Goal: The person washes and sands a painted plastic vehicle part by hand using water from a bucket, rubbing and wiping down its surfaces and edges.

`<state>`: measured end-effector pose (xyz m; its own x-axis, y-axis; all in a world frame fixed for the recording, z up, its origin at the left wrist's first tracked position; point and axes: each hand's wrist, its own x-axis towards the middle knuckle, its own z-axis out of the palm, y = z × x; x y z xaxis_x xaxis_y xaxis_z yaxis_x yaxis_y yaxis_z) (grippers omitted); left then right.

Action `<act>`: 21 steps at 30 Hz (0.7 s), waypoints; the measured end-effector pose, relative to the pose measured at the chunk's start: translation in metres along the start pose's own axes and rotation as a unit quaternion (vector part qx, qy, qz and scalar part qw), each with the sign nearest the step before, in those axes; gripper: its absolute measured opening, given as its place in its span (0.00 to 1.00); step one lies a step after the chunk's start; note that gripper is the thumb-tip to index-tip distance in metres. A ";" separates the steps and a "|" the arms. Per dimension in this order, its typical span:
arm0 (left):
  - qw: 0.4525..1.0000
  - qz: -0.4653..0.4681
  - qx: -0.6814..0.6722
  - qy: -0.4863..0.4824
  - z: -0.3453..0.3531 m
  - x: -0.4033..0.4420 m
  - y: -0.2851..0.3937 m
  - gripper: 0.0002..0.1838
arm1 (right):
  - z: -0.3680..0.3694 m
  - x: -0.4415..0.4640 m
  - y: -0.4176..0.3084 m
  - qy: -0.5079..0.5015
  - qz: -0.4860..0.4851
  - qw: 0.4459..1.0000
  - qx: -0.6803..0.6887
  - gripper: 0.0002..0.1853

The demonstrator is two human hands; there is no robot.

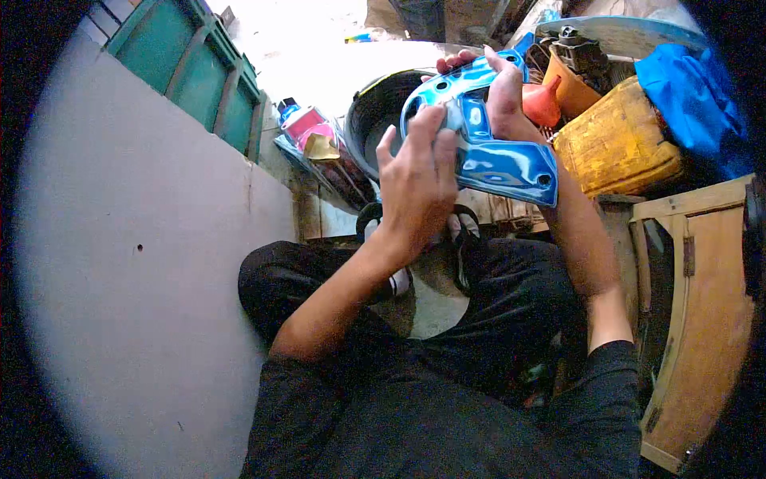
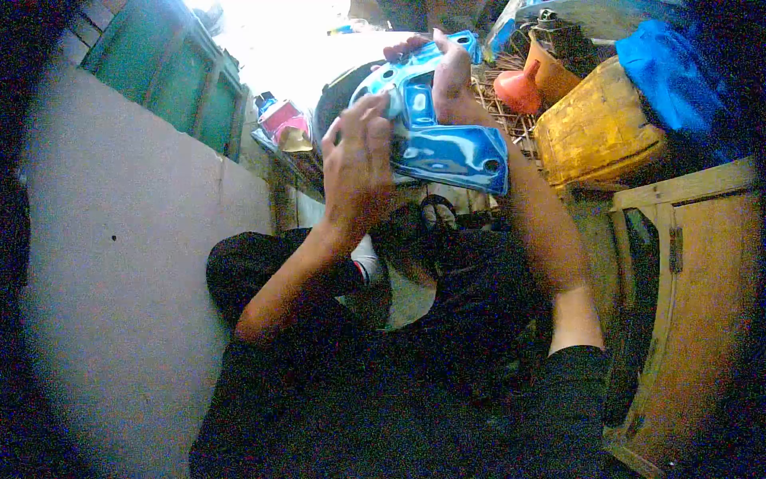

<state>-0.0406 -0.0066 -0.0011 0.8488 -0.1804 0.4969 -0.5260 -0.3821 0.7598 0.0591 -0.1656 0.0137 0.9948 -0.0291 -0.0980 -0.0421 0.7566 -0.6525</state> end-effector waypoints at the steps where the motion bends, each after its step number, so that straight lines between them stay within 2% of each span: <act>1: 0.994 -0.037 -0.097 0.024 -0.003 0.004 0.005 0.16 | -0.001 0.002 0.001 0.017 0.004 1.000 -0.003 0.19; 5: 0.990 -0.033 -0.098 0.096 0.008 0.002 -0.007 0.09 | 0.002 0.001 0.001 0.035 0.007 0.999 0.002 0.19; 9: 0.978 -0.104 -0.171 0.057 -0.003 0.002 0.000 0.09 | 0.008 -0.005 0.000 0.019 -0.010 0.999 -0.046 0.20; 11: 0.997 -0.028 -0.060 0.051 -0.008 0.000 0.002 0.11 | 0.010 -0.006 -0.001 0.006 -0.012 0.998 -0.060 0.20; 12: 0.996 -0.027 -0.061 0.051 -0.007 -0.003 0.000 0.11 | 0.014 -0.010 -0.001 0.018 -0.012 0.999 -0.046 0.20; 14: 0.999 0.035 0.013 0.036 -0.003 -0.009 -0.004 0.15 | 0.017 -0.011 -0.003 0.030 -0.012 0.999 -0.033 0.20; 15: 0.998 0.043 0.037 0.012 -0.006 -0.008 -0.001 0.26 | 0.014 -0.009 -0.004 0.033 -0.005 0.999 -0.018 0.19; 16: 0.998 0.043 0.036 0.012 -0.009 -0.008 0.002 0.26 | 0.011 -0.008 -0.006 0.036 0.002 0.999 -0.003 0.19; 18: 0.977 0.112 0.159 -0.086 -0.020 -0.007 0.007 0.35 | 0.006 -0.005 -0.011 0.029 -0.002 1.000 -0.006 0.19; 19: 0.971 0.117 0.178 -0.107 -0.020 -0.006 0.003 0.42 | 0.004 -0.004 -0.012 0.048 -0.007 0.999 0.007 0.19; 21: 0.975 0.122 0.160 -0.096 -0.015 -0.003 -0.005 0.42 | 0.003 -0.006 -0.013 0.062 -0.011 0.998 0.011 0.19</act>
<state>-0.0414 0.0092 0.0003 0.7115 -0.4562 0.5345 -0.6957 -0.5641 0.4446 0.0541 -0.1739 0.0250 0.9762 -0.1250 -0.1771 -0.0172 0.7696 -0.6383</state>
